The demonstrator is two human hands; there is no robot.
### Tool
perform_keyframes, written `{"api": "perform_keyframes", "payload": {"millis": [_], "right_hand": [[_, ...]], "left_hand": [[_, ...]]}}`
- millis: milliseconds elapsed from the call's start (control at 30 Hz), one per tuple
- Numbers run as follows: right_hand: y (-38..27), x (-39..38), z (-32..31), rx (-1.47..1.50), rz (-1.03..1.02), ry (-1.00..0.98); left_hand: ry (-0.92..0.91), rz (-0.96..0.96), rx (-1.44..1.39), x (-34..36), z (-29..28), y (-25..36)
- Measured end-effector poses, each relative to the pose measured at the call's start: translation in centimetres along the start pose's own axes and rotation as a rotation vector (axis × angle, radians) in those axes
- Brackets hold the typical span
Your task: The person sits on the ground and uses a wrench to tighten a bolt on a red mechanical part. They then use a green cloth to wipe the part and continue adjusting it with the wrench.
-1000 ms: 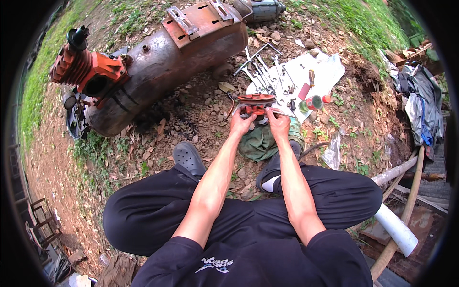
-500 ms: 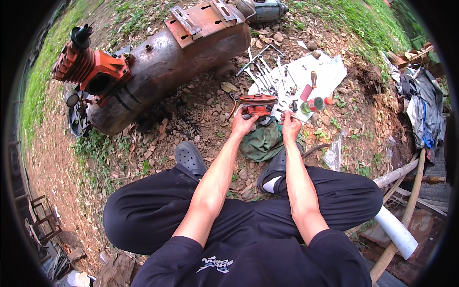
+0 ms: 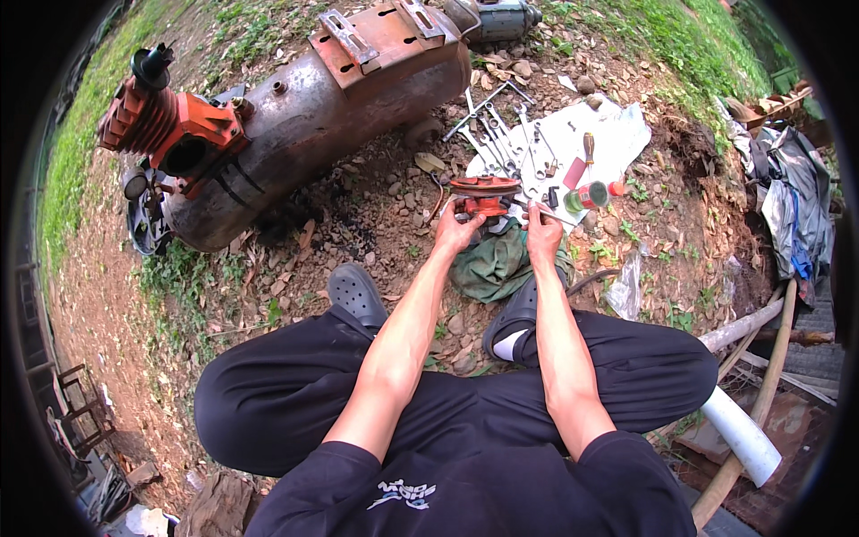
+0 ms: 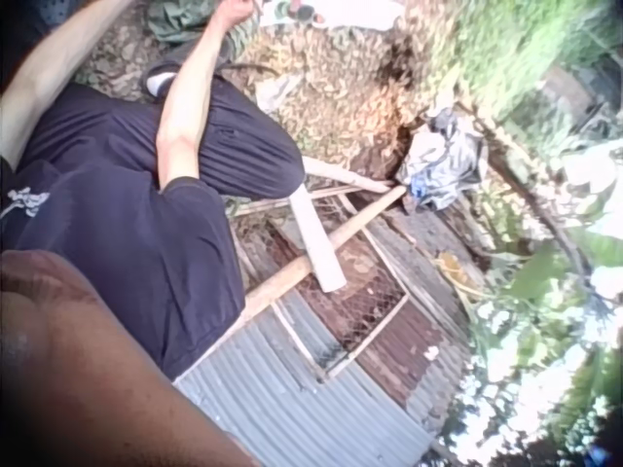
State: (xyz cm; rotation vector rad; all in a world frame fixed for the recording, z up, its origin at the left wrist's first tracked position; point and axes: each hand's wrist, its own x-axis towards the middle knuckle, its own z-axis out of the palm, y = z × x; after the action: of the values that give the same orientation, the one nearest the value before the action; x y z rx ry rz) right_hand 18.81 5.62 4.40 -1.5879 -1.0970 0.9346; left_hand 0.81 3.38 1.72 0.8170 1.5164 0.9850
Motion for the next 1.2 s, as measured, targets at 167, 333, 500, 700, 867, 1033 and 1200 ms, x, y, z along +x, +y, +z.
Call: {"api": "perform_keyframes", "payload": {"millis": [167, 333, 500, 700, 867, 1033, 1200], "right_hand": [[0.7, -0.6, 0.7, -0.034, 0.006, -0.117], [0.5, -0.3, -0.7, -0.012, 0.08, -0.057], [-1.5, -1.5, 2.4, -0.159, -0.177, -0.148], [-0.4, 0.2, -1.1, -0.066, -0.035, 0.084], [-3.1, -1.4, 2.4, -0.245, -0.133, -0.231], [-0.6, -1.0, 1.0, -0.287, -0.165, 0.051], [0.2, 0.1, -0.4, -0.073, -0.03, -0.021]], "left_hand": [[0.0, -0.022, 0.02, 0.0, 0.4, 0.3], [0.026, 0.005, 0.018, 0.5, -0.3, -0.2], [0.0, -0.007, 0.065, -0.2, 0.2, 0.9], [0.018, -0.016, 0.047, -0.2, -0.3, 0.5], [0.032, -0.031, 0.11, -0.3, -0.2, 0.9], [0.052, -0.012, 0.106, -0.4, 0.3, 1.1], [0.092, -0.002, 0.205, 0.1, 1.0, 0.4]]}}
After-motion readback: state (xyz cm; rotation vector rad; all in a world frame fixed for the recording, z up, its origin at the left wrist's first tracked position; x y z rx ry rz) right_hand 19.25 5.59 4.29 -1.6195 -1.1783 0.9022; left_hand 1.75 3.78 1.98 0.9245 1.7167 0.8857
